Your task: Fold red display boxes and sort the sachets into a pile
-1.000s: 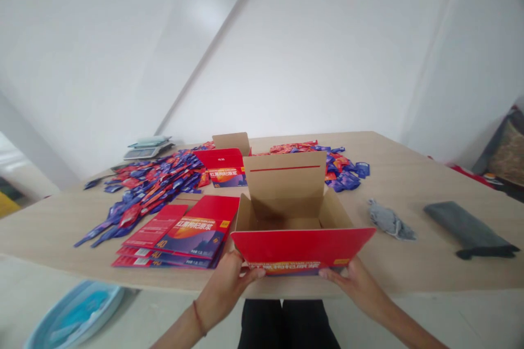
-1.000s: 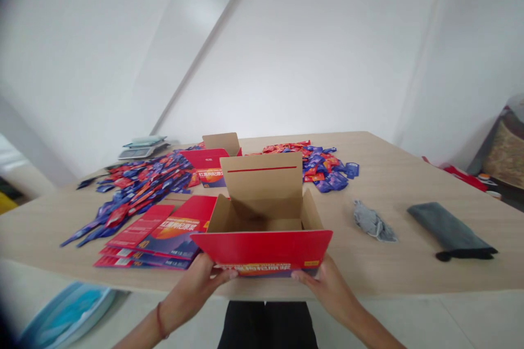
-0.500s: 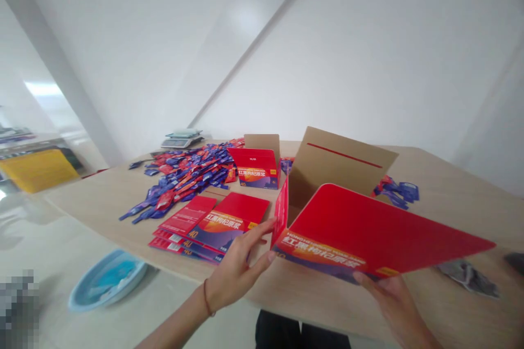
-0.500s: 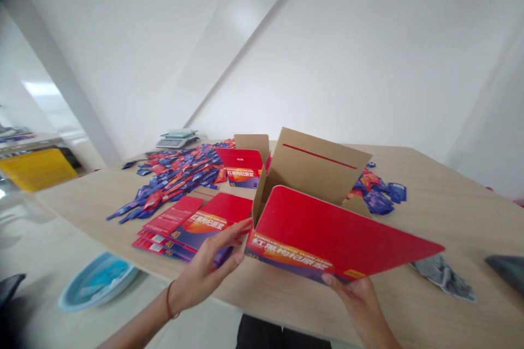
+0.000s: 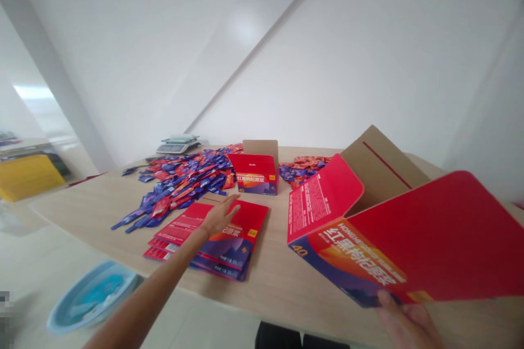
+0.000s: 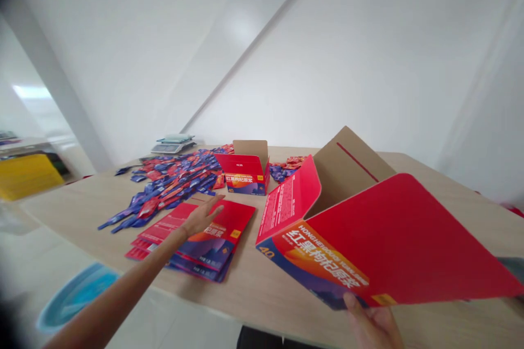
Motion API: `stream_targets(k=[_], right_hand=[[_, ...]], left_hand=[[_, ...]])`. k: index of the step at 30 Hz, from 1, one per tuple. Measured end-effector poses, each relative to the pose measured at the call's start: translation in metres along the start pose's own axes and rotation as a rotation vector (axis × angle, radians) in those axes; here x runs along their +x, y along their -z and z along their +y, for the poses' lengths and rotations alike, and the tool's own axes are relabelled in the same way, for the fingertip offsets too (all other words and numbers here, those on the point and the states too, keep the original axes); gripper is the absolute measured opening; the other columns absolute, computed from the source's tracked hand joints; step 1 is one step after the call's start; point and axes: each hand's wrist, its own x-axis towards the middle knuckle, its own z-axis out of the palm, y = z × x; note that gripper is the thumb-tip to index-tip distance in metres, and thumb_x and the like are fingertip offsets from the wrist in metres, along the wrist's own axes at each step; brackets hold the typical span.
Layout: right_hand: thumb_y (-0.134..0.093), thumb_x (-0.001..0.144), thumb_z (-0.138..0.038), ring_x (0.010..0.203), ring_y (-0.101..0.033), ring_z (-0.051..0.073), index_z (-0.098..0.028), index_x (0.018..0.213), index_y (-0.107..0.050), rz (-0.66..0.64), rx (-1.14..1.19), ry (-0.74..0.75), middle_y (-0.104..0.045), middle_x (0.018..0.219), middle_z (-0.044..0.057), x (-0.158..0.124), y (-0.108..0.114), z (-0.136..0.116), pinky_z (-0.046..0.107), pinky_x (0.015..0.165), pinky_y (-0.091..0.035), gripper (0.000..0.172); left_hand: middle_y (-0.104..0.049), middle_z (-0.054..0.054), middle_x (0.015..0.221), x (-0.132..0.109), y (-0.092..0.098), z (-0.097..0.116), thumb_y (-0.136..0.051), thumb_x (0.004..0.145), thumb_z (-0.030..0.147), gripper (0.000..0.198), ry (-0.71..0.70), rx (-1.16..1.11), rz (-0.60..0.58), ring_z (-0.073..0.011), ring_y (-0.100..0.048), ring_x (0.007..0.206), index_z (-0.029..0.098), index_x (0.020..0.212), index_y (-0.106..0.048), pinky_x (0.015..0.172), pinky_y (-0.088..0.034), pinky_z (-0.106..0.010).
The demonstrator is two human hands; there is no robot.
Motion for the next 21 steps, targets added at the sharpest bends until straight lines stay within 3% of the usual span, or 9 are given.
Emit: stream_targets(k=[3,7,12,16,21], right_hand=[[-0.078,0.078,-0.056,0.123,-0.066,0.04,-0.025,0.134,-0.066,-0.01,0.001,0.037,-0.077,0.118,0.013,0.013,-0.006,-0.008,0.054,0.103,-0.057,0.065],[-0.078,0.075,-0.061,0.119,-0.068,0.041,-0.028,0.136,-0.065,-0.071,-0.008,0.036,-0.077,0.117,0.014,0.028,-0.005,0.0,0.054,0.1,-0.059,0.071],[-0.073,0.079,-0.062,0.115,-0.07,0.04,-0.029,0.136,-0.065,-0.073,-0.01,-0.021,-0.078,0.113,0.013,0.04,0.007,0.011,0.054,0.1,-0.059,0.066],[-0.081,0.074,-0.056,0.113,-0.071,0.039,-0.028,0.139,-0.061,-0.039,0.011,-0.016,-0.076,0.119,0.014,0.051,0.014,0.001,0.053,0.099,-0.059,0.073],[-0.086,0.069,-0.048,0.116,-0.069,0.039,-0.027,0.141,-0.059,-0.027,-0.016,0.026,-0.073,0.125,0.015,0.061,0.009,-0.012,0.052,0.097,-0.06,0.08]], left_hand=[[-0.045,-0.016,0.159,0.041,-0.017,-0.036,-0.034,0.105,0.05,0.063,0.034,0.172,-0.091,-0.0327,-0.041,0.147,0.015,0.156,-0.043,0.122,-0.029,-0.049],[-0.048,-0.014,0.158,0.059,-0.042,-0.051,-0.042,0.1,0.051,0.058,0.039,0.223,-0.152,-0.039,-0.035,0.149,0.025,0.151,-0.052,0.119,-0.024,-0.062],[-0.045,-0.014,0.159,0.054,-0.06,-0.062,-0.038,0.101,0.055,0.059,0.052,0.261,-0.185,-0.0428,-0.04,0.141,0.028,0.151,-0.051,0.108,-0.035,-0.065],[-0.045,-0.015,0.159,0.047,-0.064,-0.066,-0.039,0.101,0.056,0.058,0.041,0.273,-0.156,-0.0429,-0.04,0.139,0.028,0.151,-0.051,0.108,-0.033,-0.065],[-0.043,-0.013,0.16,0.009,-0.071,-0.066,-0.034,0.103,0.058,0.061,0.037,0.264,-0.102,-0.0431,-0.037,0.141,0.028,0.154,-0.048,0.111,-0.029,-0.065]])
